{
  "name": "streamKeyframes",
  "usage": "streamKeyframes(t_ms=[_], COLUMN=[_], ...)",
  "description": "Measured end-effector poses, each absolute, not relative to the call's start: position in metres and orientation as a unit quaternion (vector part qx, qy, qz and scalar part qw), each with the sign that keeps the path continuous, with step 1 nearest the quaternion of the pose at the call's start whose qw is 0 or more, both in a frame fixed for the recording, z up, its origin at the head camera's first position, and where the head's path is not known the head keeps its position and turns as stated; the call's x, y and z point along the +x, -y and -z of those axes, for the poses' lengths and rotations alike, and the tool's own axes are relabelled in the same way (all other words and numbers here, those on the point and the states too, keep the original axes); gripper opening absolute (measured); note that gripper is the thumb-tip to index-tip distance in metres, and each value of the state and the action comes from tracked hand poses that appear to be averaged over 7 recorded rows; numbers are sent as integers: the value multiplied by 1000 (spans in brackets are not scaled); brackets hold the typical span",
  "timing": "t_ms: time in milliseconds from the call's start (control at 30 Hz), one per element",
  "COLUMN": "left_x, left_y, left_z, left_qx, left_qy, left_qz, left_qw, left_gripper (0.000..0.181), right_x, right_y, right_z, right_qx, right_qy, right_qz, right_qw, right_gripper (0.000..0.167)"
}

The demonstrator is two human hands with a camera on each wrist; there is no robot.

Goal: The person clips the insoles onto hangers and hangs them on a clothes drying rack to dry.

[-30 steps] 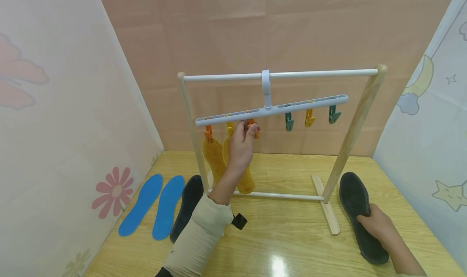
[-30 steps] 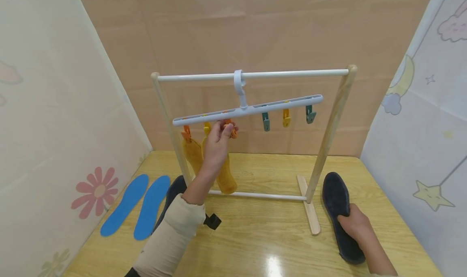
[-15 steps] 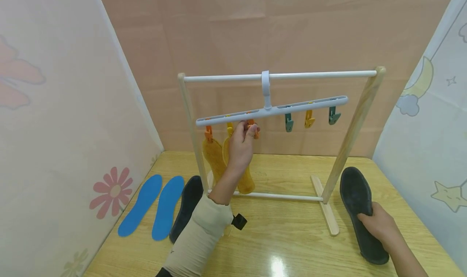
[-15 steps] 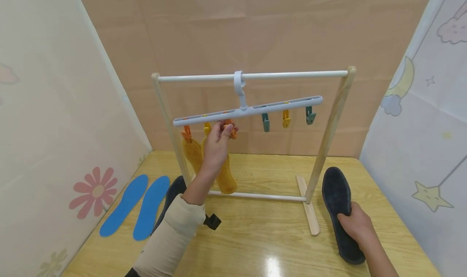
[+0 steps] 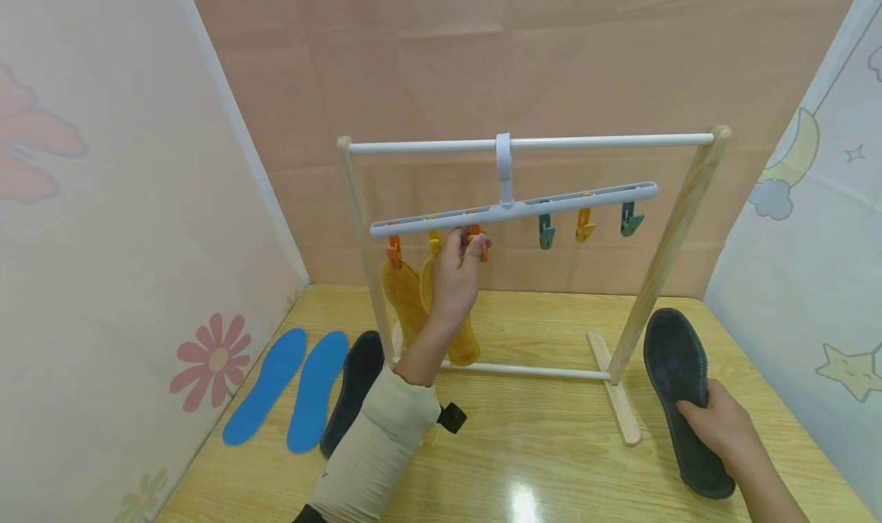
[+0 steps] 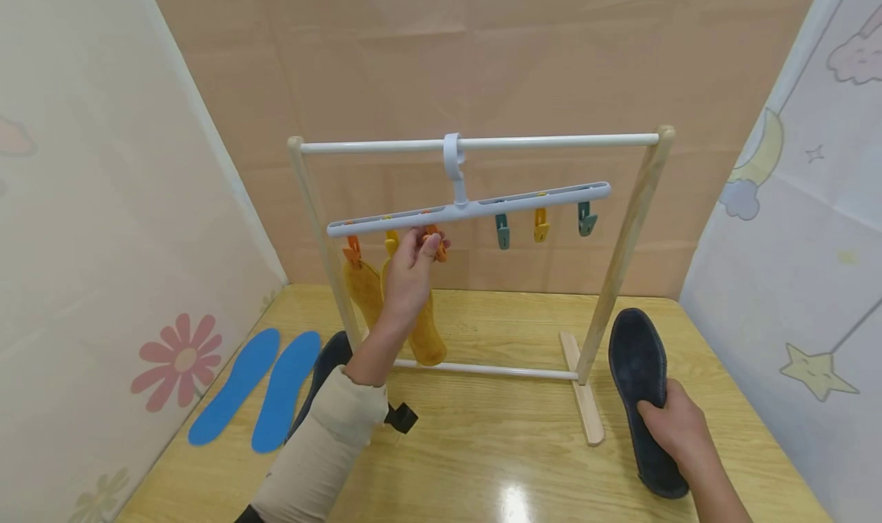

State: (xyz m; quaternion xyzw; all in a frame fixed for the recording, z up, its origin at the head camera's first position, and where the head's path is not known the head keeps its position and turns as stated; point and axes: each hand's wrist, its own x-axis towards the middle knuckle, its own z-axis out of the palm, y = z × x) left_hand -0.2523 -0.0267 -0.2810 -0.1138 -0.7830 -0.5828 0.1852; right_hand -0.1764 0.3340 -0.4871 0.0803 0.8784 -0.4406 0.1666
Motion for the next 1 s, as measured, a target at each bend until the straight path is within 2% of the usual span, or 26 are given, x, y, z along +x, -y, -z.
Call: streamKeyframes(t_ms=[600,1000], left_x=[-253,-253], left_y=[27,27], left_z=[281,281], left_qx=[-106,-105], left_qy=[793,796], left_qz=[571,567], left_qw=[185,185], left_gripper=[31,32], right_x=[-165,-159], right_y=[-325,-317], right_z=[465,444], right_qx=[103,118], right_qy=[-872,-875], right_qz=[458,461], right_qw=[141,92], right_gripper=[68,59])
